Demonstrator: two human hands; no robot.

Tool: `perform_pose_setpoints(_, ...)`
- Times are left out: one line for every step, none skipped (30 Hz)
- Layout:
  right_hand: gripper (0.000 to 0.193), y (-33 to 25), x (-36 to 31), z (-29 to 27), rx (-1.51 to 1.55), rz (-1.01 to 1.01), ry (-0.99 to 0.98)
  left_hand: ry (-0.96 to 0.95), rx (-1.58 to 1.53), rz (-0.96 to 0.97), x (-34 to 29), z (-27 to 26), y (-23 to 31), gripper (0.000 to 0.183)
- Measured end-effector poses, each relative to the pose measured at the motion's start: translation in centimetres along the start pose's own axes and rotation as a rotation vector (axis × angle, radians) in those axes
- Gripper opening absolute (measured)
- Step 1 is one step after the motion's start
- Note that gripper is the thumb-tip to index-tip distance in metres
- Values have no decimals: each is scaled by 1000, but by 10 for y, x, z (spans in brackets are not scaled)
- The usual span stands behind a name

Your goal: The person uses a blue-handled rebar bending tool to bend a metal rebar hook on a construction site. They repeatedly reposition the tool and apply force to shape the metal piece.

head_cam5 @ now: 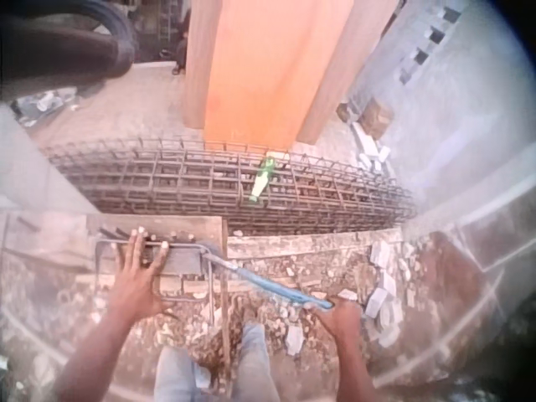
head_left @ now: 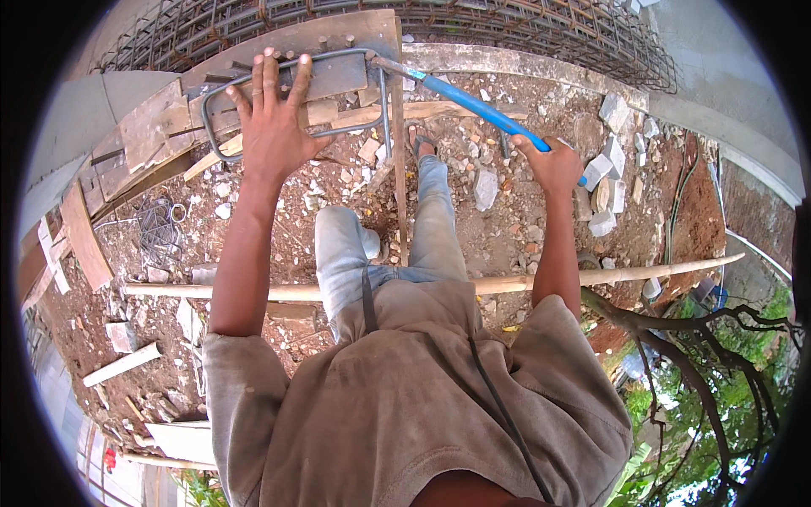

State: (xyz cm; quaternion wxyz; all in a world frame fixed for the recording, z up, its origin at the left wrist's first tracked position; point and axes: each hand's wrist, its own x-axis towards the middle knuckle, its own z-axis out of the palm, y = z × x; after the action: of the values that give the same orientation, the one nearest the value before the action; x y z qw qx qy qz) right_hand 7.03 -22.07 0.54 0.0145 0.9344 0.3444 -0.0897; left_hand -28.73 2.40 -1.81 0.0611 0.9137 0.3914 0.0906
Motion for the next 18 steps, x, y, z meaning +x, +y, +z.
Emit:
perform_pose_setpoints(82,4,4,-4,9,-46,49,-24,28,-13,0,-4,3,124)
perform_pose_setpoints(82,7,9,-9,12,-75,78,-24,20,-28,1,-9,6,122)
perform_pose_setpoints(82,10,12,-14,7,-91,83,-28,10,-41,1,-13,9,120)
perform_pose_setpoints(82,13,13,-19,11,-120,108,-7,11,-42,2,-16,13,119)
perform_pose_setpoints(76,15,12,-22,62,-113,65,-45,26,-56,3,-20,15,120)
perform_pose_setpoints(70,14,9,-24,285,-122,-60,-74,29,-74,4,-24,18,121)
perform_pose_setpoints(64,10,2,-23,474,-82,-179,-103,34,-90,6,-29,20,123)
perform_pose_setpoints(54,1,-6,-19,589,-17,-299,-146,69,-111,8,-33,22,124)
perform_pose_setpoints(51,-12,-12,-11,589,-4,-422,-170,90,-113,10,-38,24,125)
perform_pose_setpoints(51,-28,-21,-1,718,13,-461,-215,139,-112,12,-43,26,127)
perform_pose_setpoints(52,-47,-34,11,891,5,-494,-311,212,-121,14,-48,28,129)
perform_pose_setpoints(50,-68,-42,25,929,30,-506,-309,212,-113,16,-53,31,129)
perform_pose_setpoints(49,-89,-45,36,1022,11,-518,-349,235,-126,17,-56,35,130)
perform_pose_setpoints(48,-104,-50,43,1136,21,-609,-357,267,-120,17,-60,38,130)
perform_pose_setpoints(48,-117,-51,48,1248,46,-706,-339,236,-140,15,-63,43,130)
perform_pose_setpoints(45,-128,-47,48,1258,-34,-681,-310,223,-169,16,-65,46,130)
perform_pose_setpoints(41,-135,-46,45,1265,-101,-656,-276,221,-179,13,-68,49,130)
perform_pose_setpoints(38,-137,-46,38,1263,-166,-627,-270,220,-194,10,-69,52,130)
